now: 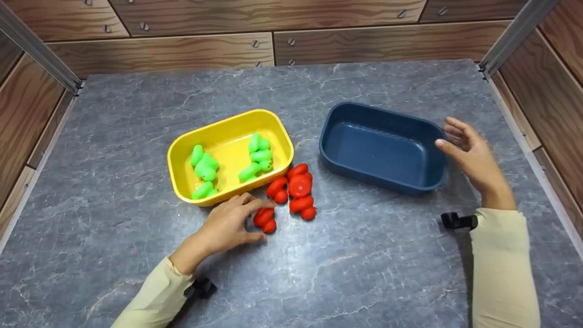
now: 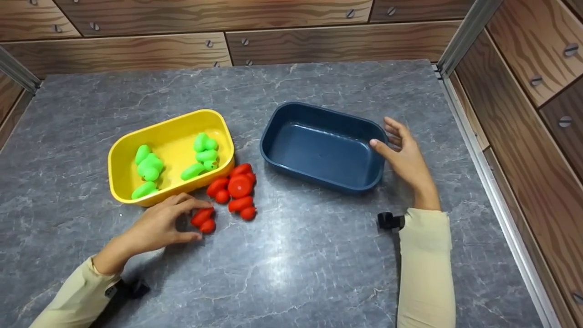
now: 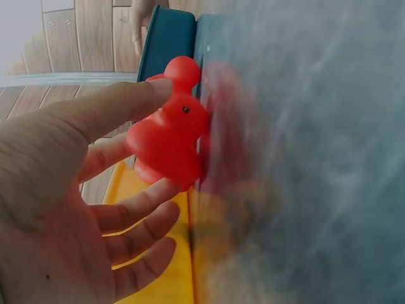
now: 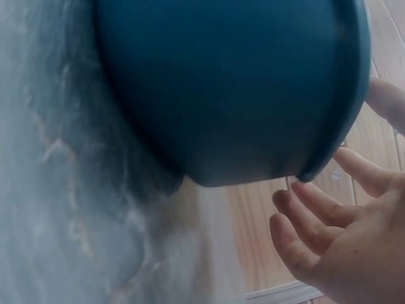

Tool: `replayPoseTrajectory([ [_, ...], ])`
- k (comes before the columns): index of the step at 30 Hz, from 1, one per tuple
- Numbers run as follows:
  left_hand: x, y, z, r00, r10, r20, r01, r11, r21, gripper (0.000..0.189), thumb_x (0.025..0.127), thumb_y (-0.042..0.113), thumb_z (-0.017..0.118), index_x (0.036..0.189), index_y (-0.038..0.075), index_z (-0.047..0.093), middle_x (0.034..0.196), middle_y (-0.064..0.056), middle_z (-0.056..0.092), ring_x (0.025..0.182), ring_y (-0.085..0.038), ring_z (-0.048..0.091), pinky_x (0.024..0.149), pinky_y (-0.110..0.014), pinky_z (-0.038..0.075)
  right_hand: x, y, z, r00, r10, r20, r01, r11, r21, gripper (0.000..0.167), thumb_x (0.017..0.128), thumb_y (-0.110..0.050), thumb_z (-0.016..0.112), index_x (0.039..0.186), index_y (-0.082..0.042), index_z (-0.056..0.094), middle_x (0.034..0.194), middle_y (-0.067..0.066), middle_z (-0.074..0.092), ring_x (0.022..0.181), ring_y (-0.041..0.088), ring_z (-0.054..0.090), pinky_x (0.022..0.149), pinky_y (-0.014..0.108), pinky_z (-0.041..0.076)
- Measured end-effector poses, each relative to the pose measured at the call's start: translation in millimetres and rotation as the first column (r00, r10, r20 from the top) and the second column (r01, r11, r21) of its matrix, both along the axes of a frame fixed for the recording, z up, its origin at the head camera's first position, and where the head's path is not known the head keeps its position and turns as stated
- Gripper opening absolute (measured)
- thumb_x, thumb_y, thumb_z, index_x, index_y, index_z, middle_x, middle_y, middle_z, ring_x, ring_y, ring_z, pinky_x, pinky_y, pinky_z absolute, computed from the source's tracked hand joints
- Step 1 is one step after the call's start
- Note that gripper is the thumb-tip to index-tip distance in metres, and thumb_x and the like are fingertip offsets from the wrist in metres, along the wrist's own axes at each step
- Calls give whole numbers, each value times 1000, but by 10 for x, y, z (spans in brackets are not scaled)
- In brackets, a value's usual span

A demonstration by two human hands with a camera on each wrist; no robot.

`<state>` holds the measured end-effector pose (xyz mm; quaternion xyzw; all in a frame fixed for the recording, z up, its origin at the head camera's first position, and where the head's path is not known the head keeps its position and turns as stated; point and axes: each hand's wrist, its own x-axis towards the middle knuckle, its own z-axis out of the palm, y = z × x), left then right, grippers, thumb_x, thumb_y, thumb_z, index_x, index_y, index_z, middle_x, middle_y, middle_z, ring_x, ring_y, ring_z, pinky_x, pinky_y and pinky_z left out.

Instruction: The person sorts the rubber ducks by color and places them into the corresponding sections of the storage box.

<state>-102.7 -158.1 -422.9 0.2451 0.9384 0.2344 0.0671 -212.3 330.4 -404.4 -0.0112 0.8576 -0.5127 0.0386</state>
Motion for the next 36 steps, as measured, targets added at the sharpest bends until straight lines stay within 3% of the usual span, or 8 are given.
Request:
replayPoseTrajectory([
  [6,-79,4,33,1000,-26,-7,26,998,-60,53,72,30,84,122,30,63,96,-1,61,75,-14,49,62,-30,37,-9,26,-56,999,29,36,-27,998,-50,62,98,-26,56,153,-24,27,152,23,26,133,30,36,87,8,38],
  [10,-99,13,31,999,-40,-12,39,997,-64,50,72,27,84,119,28,64,94,-1,62,76,-14,52,61,-29,38,-6,48,-89,998,55,42,-54,998,-14,59,98,-27,56,151,-22,32,146,13,36,128,18,40,86,7,38],
  [15,-110,-17,26,1000,-29,-3,29,1000,-12,47,72,26,84,115,25,64,92,3,65,75,-12,60,64,-26,44,-15,79,-136,997,68,27,-68,998,10,57,98,-27,56,150,-19,35,132,-8,45,112,-3,44,84,7,42],
  [22,-102,-81,32,995,31,90,-39,996,85,44,73,25,84,111,23,62,89,6,69,73,-9,61,66,-23,47,-23,101,-175,997,77,9,-77,997,-23,55,98,-23,57,149,-18,37,121,-19,46,107,-5,48,82,8,45],
  [30,-92,-91,38,975,17,220,-75,964,255,45,74,15,82,114,16,62,94,-2,68,74,-12,62,66,-22,51,-24,121,-184,997,78,27,-77,996,-53,54,98,-23,56,148,-21,37,121,-17,47,105,-5,50,80,10,46],
  [36,-84,-59,72,953,-53,298,-73,915,398,46,76,14,81,118,14,60,98,-4,65,77,-17,61,68,-24,52,-23,134,-195,996,69,62,-66,997,-49,56,98,-27,56,150,-26,34,128,-13,45,104,-4,50,78,14,45],
])
